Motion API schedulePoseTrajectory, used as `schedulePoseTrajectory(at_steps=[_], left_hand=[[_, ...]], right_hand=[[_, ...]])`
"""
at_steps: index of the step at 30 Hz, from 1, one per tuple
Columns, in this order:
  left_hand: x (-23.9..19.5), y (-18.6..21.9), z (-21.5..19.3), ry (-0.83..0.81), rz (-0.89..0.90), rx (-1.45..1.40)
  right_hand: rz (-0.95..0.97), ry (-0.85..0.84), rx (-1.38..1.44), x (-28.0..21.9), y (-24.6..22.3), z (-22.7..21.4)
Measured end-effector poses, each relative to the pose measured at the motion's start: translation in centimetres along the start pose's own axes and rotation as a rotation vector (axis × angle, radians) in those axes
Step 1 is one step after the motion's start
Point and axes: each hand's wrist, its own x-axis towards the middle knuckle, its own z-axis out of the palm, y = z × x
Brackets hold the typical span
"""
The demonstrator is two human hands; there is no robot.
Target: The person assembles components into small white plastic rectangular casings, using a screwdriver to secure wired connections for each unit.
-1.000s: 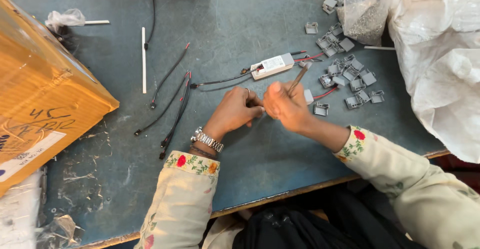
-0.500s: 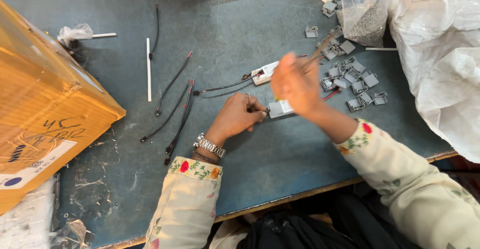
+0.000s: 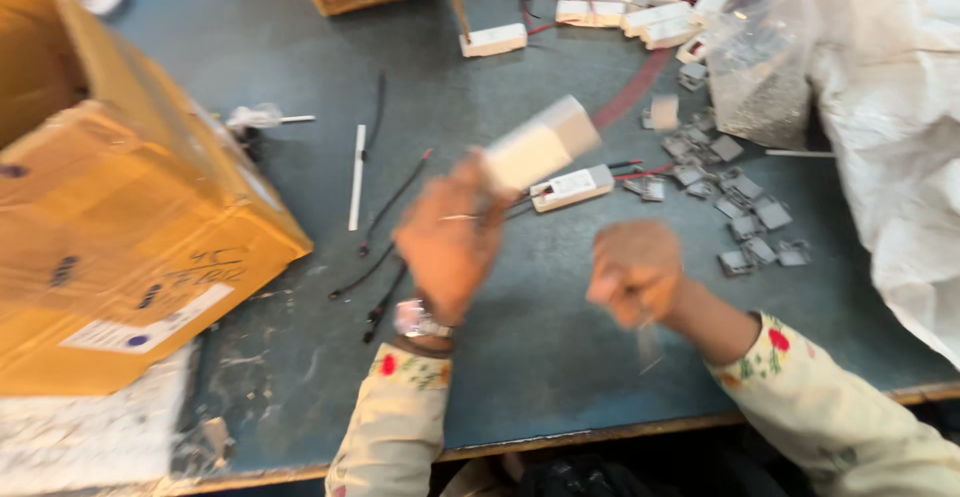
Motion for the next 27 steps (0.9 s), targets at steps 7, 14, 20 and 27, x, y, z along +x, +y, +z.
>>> schedulePoseTrajectory(at_steps=[7, 14, 20, 27], left_hand=[[6.4, -10.3, -15.0, 0.333, -0.152, 0.523], [8.4, -7.8, -11.2, 0.180, 0.084, 0.303], [1.0, -0.7, 5.5, -0.494, -0.263, -0.327], [-2.4, -3.1, 8.3, -0.472, -0.187, -0.348]], right_hand=[[0.233, -0.596, -0.179, 0.6, -2.9, 4.5], [0.297, -0.590, -0.317, -0.7, -2.0, 5.4], [0.268, -0.592, -0.324, -0.1, -2.2, 5.0], [0.526, -0.199, -0.473, -0.8, 0.6, 0.8]])
